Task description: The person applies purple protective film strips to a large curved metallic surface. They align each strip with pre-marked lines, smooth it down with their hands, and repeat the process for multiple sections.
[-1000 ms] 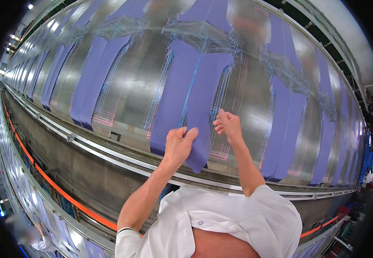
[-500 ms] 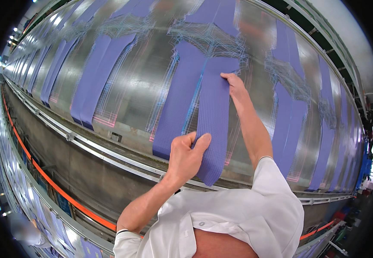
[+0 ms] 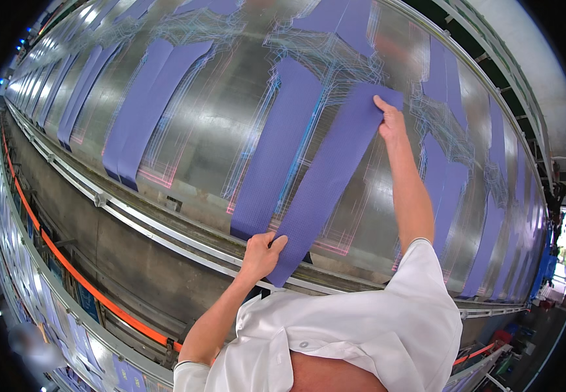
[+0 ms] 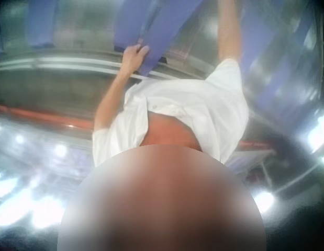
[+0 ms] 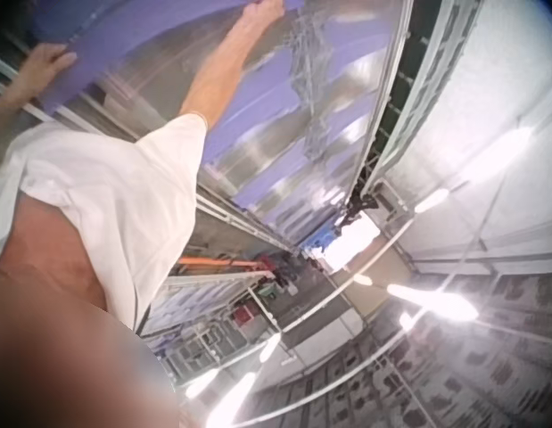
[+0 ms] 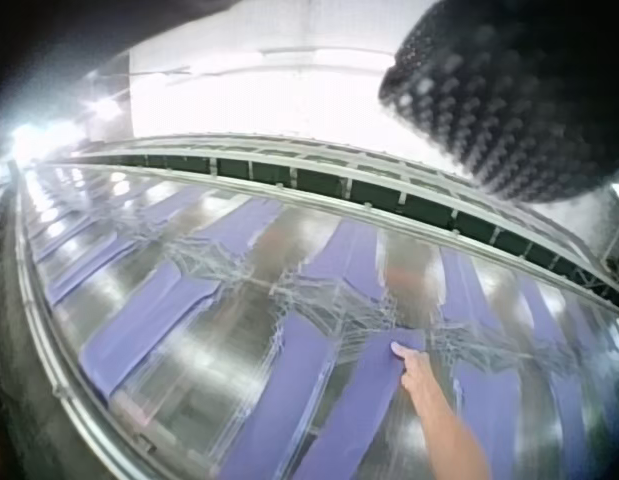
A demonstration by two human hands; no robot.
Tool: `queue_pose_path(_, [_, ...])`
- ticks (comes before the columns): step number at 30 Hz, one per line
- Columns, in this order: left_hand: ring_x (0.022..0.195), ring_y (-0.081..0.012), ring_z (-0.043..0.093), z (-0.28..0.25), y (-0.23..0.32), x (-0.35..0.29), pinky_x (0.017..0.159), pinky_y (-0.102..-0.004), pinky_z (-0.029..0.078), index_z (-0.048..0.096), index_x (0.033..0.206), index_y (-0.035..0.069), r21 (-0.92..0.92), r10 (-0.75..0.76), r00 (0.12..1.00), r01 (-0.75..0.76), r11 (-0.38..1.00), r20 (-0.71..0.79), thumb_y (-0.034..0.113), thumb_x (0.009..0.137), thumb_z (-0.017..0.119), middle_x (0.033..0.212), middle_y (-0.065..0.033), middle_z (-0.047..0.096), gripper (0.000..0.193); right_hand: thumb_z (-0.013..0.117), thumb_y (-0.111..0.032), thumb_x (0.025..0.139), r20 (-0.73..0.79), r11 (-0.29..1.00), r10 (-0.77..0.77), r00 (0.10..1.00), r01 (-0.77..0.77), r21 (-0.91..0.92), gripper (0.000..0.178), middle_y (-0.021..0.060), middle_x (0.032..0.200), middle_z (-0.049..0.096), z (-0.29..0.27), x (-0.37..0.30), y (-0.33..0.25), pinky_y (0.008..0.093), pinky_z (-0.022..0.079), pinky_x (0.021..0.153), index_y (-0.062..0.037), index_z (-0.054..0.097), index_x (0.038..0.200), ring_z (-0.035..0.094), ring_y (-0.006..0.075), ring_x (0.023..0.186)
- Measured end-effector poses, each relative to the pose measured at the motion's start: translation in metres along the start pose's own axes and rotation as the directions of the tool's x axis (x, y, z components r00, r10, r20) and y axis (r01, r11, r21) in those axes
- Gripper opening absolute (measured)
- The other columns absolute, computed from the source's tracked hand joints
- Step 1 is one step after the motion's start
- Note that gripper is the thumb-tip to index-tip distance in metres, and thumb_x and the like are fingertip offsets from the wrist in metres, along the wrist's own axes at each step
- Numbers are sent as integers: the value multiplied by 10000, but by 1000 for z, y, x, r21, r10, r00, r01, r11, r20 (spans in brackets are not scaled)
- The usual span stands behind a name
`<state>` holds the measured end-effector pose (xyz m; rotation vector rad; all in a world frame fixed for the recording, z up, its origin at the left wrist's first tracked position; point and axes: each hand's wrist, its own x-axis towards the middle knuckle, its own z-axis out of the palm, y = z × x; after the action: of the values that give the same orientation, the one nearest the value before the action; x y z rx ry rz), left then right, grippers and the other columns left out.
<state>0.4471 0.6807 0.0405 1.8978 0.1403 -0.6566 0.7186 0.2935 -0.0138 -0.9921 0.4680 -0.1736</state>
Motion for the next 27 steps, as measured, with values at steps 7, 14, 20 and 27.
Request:
queue_pose_path(7, [549, -143, 451, -2, -23, -1, 536, -376, 387, 558, 694, -46, -83, -127, 992, 127, 988, -1, 233, 919, 651, 570, -80, 521, 371, 767, 61, 791, -151, 984, 71, 986, -94, -150, 388, 213, 1123, 664, 53, -1, 27, 421, 578, 869, 134, 609, 1138, 678, 310, 979])
queue_pose_path(14, [550, -95, 406, 2, -33, 0, 516, -345, 367, 539, 660, -22, -217, -207, 970, 177, 960, -126, 182, 879, 704, 559, -17, 461, 341, 744, 107, 775, -173, 972, 34, 984, -73, -224, 396, 262, 1147, 635, 53, -1, 41, 455, 587, 841, 185, 572, 1123, 672, 347, 977])
queue_pose_path(20, [541, -106, 387, -5, -38, 6, 510, -346, 354, 519, 647, -16, -157, -233, 968, 218, 963, -87, 187, 862, 710, 540, -26, 422, 352, 782, 71, 745, -193, 938, -57, 980, -13, -347, 341, 230, 1029, 687, 52, 6, 47, 416, 574, 798, 171, 627, 1032, 694, 308, 886])
queue_pose_path(27, [525, -141, 396, -5, -30, 10, 529, -373, 383, 499, 616, -25, -43, -241, 964, 238, 970, -110, 187, 852, 712, 523, -65, 427, 382, 815, 9, 713, -204, 863, -185, 961, 60, -501, 315, 193, 983, 712, 48, 12, 55, 373, 566, 760, 120, 684, 977, 700, 255, 833])
